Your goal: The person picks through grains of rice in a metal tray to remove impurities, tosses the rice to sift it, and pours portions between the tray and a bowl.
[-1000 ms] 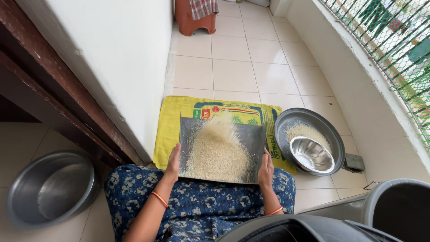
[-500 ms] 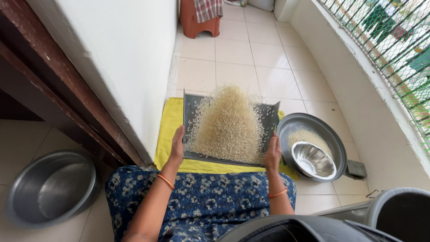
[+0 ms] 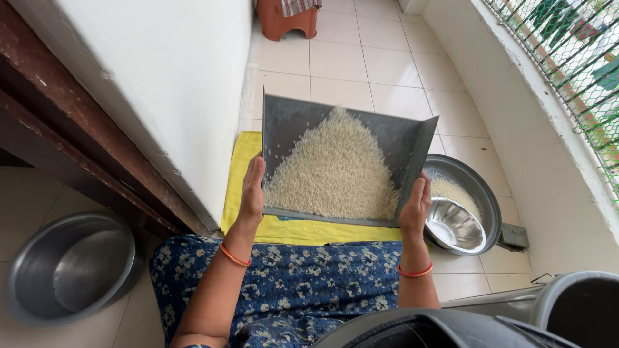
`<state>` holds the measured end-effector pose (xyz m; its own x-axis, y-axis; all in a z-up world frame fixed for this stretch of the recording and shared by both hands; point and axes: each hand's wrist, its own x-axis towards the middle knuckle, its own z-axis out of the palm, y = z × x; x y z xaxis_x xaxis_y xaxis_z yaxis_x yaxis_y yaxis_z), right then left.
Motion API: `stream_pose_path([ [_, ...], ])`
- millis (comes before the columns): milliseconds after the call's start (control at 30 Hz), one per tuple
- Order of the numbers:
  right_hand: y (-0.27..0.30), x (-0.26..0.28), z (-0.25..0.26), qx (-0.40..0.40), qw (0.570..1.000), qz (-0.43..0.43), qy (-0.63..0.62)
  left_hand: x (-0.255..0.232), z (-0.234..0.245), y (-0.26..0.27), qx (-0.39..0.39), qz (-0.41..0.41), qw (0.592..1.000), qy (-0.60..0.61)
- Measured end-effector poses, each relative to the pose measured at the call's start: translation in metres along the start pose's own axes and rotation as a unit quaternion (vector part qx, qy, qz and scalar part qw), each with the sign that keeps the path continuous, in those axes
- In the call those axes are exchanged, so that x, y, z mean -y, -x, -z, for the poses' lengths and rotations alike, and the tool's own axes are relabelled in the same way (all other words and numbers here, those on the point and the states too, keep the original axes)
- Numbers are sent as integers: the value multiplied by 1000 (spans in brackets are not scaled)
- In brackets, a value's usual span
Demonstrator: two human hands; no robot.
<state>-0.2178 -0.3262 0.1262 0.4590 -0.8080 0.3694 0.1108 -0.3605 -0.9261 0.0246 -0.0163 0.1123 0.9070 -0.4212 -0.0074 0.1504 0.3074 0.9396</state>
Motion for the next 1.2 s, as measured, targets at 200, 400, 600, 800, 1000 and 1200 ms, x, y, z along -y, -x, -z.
stream_pose_path([
  [200,48,-74,-22,42,992,-4,116,98,33,5,-9,103,994,-35],
  [400,115,-105,15,64,975,-94,191,170,74,68,-38,162,986,-31],
  [600,117,-85,9,95,942,-218,239,162,76,78,-50,205,974,-77],
  [800,136,-63,23,99,971,-149,159,152,90,67,39,77,996,-39],
  [1000,169,-37,32,87,981,-44,170,111,78,40,140,63,980,125],
  [1200,176,-38,39,57,941,-128,309,137,75,43,97,127,973,165],
])
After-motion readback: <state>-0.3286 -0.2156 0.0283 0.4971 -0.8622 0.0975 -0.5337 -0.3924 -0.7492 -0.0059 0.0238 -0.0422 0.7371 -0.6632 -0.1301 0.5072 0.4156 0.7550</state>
